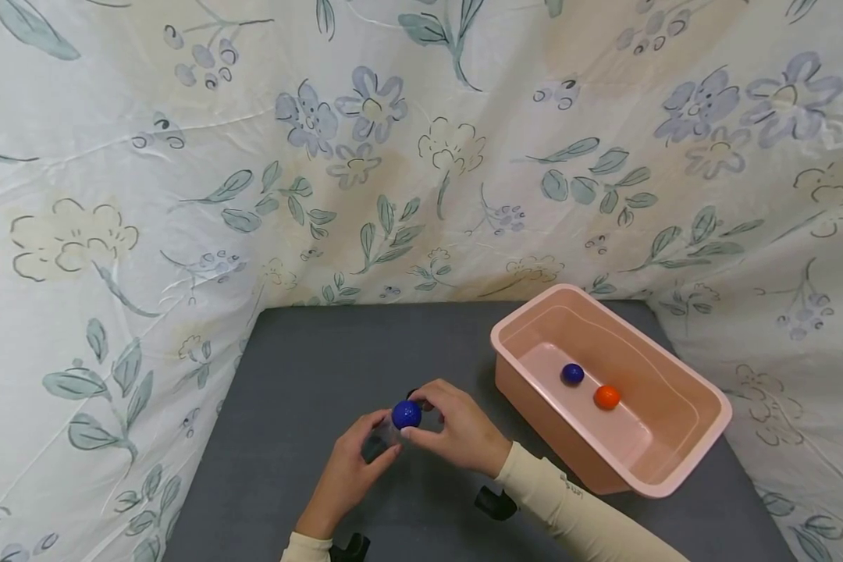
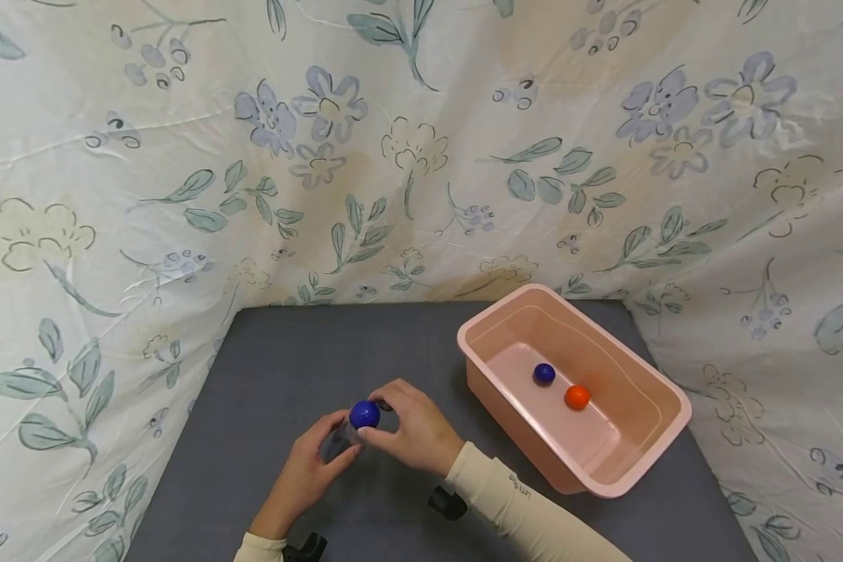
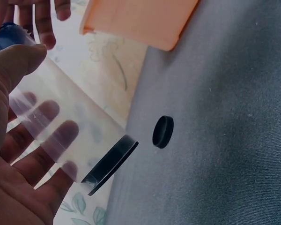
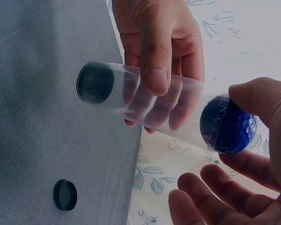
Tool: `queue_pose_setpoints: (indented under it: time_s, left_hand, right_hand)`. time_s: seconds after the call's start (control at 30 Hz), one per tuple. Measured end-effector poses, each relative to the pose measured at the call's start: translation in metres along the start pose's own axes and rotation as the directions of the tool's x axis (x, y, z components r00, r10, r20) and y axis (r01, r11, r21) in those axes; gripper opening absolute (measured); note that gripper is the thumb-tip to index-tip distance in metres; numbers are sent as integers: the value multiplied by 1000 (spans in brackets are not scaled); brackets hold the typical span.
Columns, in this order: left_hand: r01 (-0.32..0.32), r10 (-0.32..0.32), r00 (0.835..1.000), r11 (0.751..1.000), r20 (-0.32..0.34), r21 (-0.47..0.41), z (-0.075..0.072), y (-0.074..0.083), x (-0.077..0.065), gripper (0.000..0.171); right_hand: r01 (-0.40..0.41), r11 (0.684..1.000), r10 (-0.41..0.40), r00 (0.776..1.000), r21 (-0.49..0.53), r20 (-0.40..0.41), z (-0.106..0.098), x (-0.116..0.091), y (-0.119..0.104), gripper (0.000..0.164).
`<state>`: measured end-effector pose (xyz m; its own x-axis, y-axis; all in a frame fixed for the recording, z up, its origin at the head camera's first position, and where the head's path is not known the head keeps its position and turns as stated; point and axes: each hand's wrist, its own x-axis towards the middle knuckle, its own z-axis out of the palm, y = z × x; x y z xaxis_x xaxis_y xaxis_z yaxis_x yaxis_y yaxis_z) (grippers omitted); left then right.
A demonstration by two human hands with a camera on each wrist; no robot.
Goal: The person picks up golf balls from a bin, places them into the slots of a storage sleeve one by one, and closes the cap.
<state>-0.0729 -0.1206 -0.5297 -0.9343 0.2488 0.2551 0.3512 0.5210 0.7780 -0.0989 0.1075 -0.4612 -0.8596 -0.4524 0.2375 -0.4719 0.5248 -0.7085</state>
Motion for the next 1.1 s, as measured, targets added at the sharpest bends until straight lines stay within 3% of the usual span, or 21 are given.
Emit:
queue_pose_setpoints:
  time_s: [0.5,0.8,1.1]
  left_hand:
    - [29,-29,999,999,21,-17,0,3,-1,52]
    - [40,-40,999,999,21,-5,1,0,-4,51]
    - [43,-43,999,999,-2,15,2,1,-3,50]
  right_hand:
    - [-39,999,38,996,13,86,-5,0,-1,44]
    - [-4,998,6,1000,-64,27,-20,3,0,44]
    - [-35,989,26,998,-145,-64,-55,3,4,45]
